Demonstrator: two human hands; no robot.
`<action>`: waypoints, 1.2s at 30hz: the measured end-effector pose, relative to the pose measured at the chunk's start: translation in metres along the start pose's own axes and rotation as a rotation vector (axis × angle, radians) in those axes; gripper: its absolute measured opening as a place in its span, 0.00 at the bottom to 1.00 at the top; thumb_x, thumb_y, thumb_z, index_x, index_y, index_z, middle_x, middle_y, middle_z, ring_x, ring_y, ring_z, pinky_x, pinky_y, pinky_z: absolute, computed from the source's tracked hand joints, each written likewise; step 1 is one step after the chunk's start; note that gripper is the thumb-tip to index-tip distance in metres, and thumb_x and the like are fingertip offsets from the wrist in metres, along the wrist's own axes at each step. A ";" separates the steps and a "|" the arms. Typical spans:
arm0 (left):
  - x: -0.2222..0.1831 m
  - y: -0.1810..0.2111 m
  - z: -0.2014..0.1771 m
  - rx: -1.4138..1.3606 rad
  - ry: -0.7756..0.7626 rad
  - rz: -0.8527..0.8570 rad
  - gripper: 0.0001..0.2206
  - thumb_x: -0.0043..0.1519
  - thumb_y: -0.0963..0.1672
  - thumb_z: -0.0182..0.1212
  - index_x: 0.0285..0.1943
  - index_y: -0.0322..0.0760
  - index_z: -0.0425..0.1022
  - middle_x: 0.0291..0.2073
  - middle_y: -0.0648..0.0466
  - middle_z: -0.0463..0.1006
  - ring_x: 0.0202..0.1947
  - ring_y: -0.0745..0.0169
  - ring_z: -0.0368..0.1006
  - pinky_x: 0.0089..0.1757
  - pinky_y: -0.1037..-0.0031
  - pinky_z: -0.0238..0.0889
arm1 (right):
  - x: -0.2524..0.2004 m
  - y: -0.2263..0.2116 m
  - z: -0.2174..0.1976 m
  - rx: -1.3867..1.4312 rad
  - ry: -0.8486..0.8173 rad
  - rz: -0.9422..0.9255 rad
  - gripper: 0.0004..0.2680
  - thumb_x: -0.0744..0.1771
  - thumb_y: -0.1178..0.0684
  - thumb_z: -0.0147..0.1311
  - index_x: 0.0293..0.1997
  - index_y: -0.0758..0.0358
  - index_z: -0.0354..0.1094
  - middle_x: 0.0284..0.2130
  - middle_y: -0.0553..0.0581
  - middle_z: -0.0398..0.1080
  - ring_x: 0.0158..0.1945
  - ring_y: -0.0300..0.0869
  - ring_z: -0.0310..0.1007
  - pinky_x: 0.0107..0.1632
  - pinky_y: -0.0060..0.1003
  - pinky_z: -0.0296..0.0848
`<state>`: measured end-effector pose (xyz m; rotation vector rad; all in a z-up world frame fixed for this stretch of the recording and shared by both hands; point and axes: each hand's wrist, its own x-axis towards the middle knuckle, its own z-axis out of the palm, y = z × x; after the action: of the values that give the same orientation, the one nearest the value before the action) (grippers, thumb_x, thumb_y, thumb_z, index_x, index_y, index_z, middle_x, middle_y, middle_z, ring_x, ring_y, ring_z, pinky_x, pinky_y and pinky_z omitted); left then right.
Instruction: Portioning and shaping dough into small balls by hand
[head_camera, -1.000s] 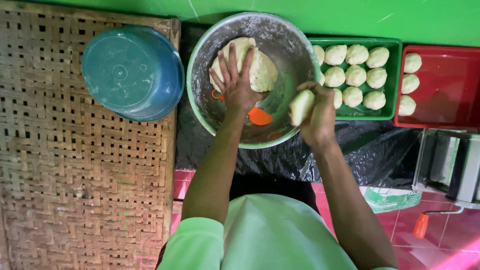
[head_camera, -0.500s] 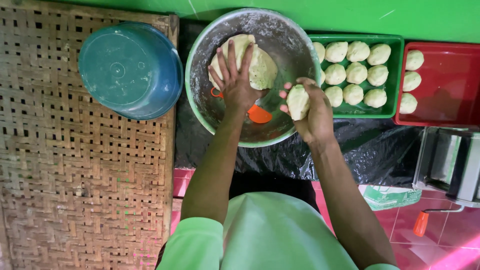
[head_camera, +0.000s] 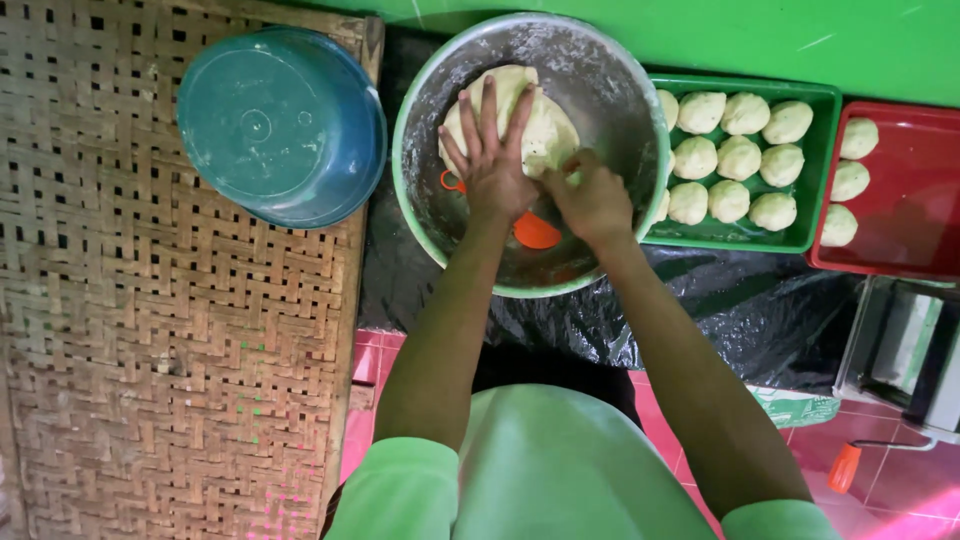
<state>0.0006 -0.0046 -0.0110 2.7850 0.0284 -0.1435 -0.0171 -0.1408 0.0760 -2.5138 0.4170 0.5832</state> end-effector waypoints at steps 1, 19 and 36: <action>0.000 0.001 -0.002 0.002 0.000 -0.007 0.54 0.45 0.43 0.64 0.83 0.70 0.38 0.82 0.53 0.28 0.80 0.36 0.23 0.69 0.27 0.18 | 0.001 0.000 0.005 -0.001 -0.006 -0.004 0.15 0.64 0.35 0.59 0.44 0.55 0.71 0.34 0.64 0.77 0.39 0.62 0.77 0.42 0.55 0.74; 0.003 -0.002 0.002 0.072 -0.076 0.000 0.60 0.40 0.28 0.44 0.82 0.73 0.33 0.80 0.51 0.20 0.78 0.35 0.17 0.68 0.28 0.16 | 0.013 -0.018 0.009 -0.434 -0.074 -0.069 0.14 0.69 0.40 0.50 0.43 0.58 0.76 0.30 0.61 0.77 0.29 0.54 0.77 0.35 0.50 0.76; 0.008 0.000 -0.005 0.039 -0.170 0.016 0.70 0.37 0.61 0.88 0.83 0.66 0.29 0.79 0.47 0.20 0.77 0.32 0.16 0.65 0.26 0.19 | -0.097 0.004 -0.083 1.292 -0.137 0.020 0.03 0.70 0.58 0.47 0.45 0.59 0.65 0.40 0.59 0.74 0.24 0.40 0.70 0.16 0.26 0.58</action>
<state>0.0086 -0.0028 -0.0077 2.8005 -0.0393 -0.3791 -0.0755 -0.1733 0.1848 -1.2290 0.5291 0.3045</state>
